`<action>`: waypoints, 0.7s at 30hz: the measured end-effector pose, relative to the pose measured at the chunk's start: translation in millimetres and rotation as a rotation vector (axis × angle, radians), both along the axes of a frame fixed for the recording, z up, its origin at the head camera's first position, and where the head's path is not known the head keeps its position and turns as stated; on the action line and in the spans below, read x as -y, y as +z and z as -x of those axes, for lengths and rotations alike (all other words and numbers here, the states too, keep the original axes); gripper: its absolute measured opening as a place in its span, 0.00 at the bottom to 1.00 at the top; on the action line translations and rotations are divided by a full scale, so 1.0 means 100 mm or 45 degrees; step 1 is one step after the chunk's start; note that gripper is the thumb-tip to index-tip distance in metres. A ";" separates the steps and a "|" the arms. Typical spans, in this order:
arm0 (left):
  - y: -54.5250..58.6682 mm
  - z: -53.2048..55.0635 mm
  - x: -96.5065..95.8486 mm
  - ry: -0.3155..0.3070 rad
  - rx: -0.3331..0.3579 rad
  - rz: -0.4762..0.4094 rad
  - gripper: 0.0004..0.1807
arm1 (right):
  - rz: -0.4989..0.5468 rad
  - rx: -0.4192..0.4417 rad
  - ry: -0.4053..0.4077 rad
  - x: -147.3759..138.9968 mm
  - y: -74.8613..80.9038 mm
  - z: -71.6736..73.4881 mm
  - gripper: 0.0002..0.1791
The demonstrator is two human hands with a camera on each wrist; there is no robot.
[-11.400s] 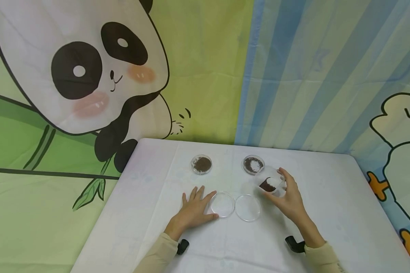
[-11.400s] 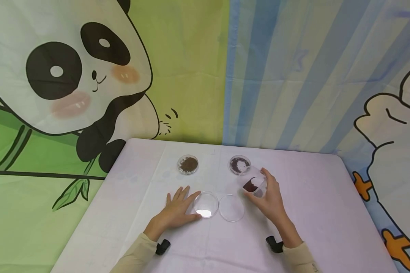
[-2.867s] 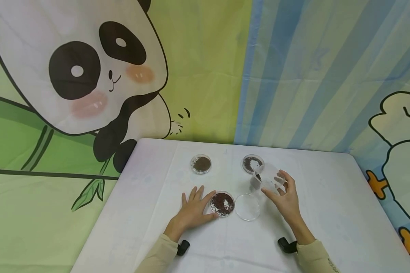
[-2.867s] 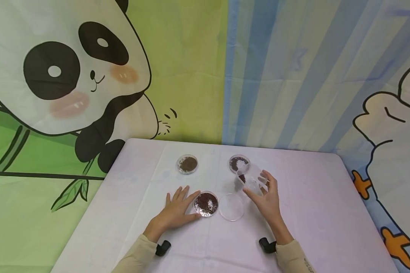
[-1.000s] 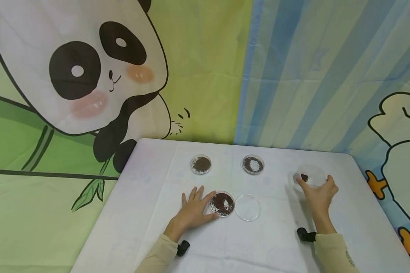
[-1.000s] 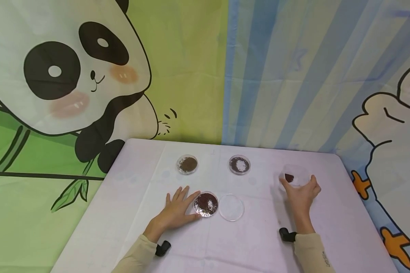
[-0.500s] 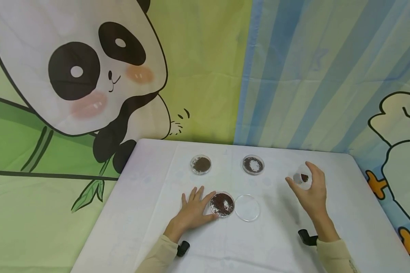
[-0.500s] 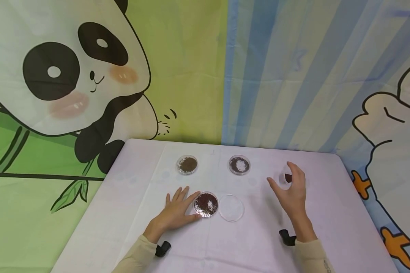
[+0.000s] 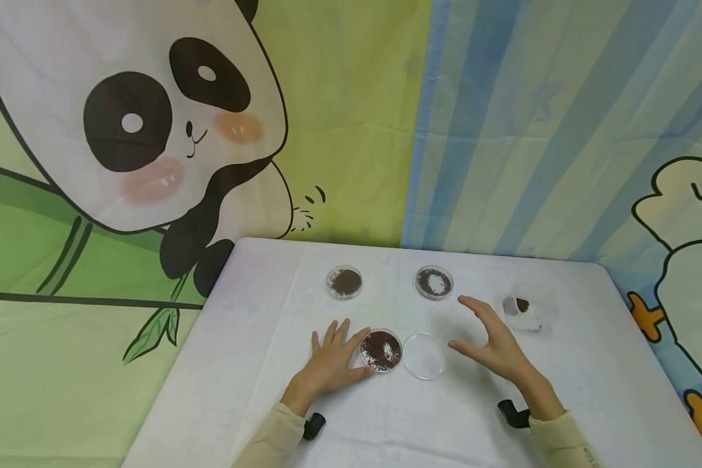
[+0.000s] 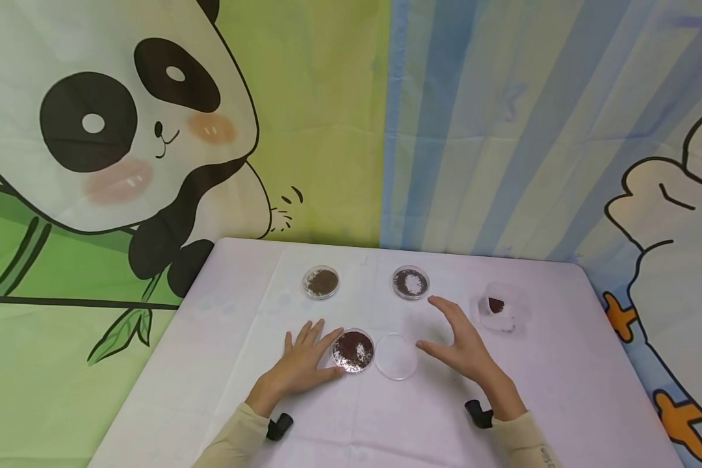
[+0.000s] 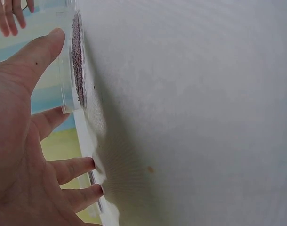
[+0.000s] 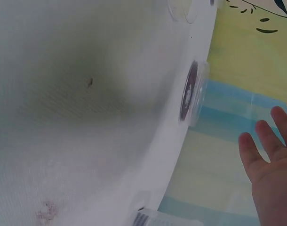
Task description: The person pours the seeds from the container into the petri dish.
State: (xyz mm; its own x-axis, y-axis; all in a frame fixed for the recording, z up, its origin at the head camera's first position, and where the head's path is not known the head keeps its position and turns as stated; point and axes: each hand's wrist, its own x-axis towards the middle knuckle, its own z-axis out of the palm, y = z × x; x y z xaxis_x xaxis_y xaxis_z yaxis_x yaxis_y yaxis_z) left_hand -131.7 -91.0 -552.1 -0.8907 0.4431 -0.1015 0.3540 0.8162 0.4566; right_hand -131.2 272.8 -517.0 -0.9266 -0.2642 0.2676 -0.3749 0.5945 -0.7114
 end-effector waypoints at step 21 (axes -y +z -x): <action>-0.01 0.00 0.00 0.003 0.007 0.020 0.44 | -0.436 0.101 0.215 0.30 -0.33 -0.08 0.58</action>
